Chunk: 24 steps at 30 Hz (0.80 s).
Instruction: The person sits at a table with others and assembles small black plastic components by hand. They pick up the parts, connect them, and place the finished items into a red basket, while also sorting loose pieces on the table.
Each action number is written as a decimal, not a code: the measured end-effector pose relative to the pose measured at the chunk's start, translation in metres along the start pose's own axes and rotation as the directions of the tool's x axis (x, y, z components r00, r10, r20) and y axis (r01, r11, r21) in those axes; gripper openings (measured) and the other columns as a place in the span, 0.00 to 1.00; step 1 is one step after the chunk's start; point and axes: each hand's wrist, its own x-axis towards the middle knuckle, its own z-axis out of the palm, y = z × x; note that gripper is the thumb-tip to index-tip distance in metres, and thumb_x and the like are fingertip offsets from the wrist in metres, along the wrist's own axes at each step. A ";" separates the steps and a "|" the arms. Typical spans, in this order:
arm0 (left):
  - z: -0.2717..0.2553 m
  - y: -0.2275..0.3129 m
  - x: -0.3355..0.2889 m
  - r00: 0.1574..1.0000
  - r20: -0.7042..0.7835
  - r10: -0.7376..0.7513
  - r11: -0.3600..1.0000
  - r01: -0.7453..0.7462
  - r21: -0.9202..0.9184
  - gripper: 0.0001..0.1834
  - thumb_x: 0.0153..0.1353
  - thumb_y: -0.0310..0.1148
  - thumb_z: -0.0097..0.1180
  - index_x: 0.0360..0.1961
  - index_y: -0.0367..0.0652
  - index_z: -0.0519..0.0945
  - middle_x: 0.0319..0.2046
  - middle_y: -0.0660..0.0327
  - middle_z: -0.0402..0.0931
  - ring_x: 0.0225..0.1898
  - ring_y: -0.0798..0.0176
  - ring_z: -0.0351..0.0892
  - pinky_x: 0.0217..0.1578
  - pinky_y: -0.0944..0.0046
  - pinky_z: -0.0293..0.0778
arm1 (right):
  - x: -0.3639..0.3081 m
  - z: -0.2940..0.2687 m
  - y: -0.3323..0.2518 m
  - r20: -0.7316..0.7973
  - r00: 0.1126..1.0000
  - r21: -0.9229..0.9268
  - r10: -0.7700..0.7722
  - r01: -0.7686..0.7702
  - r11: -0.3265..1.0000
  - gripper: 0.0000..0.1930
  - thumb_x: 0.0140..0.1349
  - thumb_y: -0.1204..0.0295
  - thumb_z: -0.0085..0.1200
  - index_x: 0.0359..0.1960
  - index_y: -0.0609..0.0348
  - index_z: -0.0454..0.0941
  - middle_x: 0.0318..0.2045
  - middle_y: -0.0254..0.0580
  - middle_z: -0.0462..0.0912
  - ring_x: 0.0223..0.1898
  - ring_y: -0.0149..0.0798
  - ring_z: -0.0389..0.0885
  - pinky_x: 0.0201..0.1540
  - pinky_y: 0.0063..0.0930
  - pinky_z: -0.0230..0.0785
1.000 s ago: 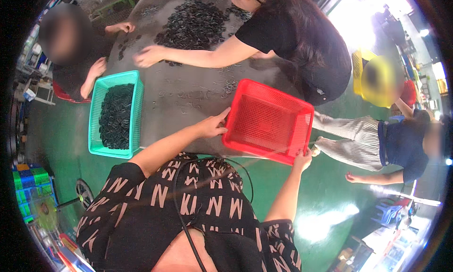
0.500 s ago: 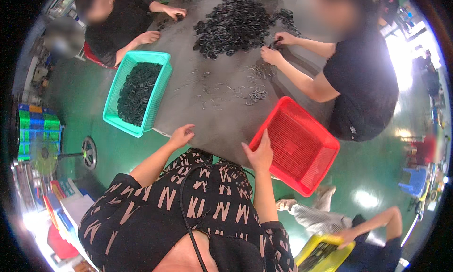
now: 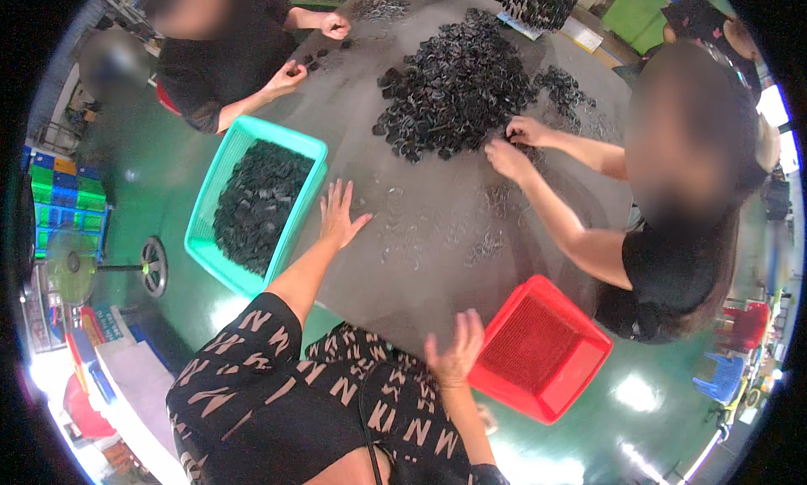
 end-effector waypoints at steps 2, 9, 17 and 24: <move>0.010 0.011 0.042 0.996 -0.072 0.049 0.994 -0.041 0.104 0.45 0.57 0.58 0.52 0.69 0.50 0.51 0.69 0.52 0.45 0.71 0.48 0.41 0.67 0.42 0.41 | 0.021 0.034 -0.013 0.182 0.983 0.000 -0.014 0.014 1.000 0.41 0.46 0.59 0.63 0.62 0.59 0.59 0.62 0.58 0.59 0.63 0.59 0.56 0.63 0.56 0.50; 0.035 0.072 0.075 0.920 -0.069 0.386 0.902 -0.393 -0.178 0.35 0.59 0.47 0.53 0.64 0.44 0.61 0.64 0.50 0.57 0.68 0.46 0.50 0.66 0.41 0.45 | 0.065 0.153 -0.026 0.620 0.771 -0.060 -0.146 0.232 0.971 0.39 0.57 0.48 0.50 0.67 0.53 0.53 0.69 0.45 0.51 0.70 0.49 0.45 0.67 0.61 0.35; 0.024 0.031 0.060 0.982 -0.186 0.016 0.918 -0.088 -0.387 0.30 0.62 0.40 0.49 0.65 0.44 0.61 0.65 0.49 0.56 0.68 0.44 0.49 0.66 0.41 0.43 | 0.138 0.205 -0.029 0.586 0.776 0.012 -0.235 0.282 0.959 0.33 0.60 0.47 0.44 0.66 0.44 0.58 0.68 0.39 0.53 0.70 0.46 0.46 0.67 0.61 0.34; 0.018 0.025 0.068 0.990 -0.071 0.120 0.993 -0.121 -0.009 0.29 0.61 0.40 0.48 0.63 0.45 0.63 0.65 0.54 0.57 0.69 0.47 0.48 0.65 0.38 0.40 | 0.211 0.175 0.024 0.395 0.907 -0.326 0.143 -0.007 0.945 0.31 0.62 0.50 0.43 0.67 0.40 0.57 0.69 0.40 0.52 0.71 0.49 0.44 0.66 0.65 0.31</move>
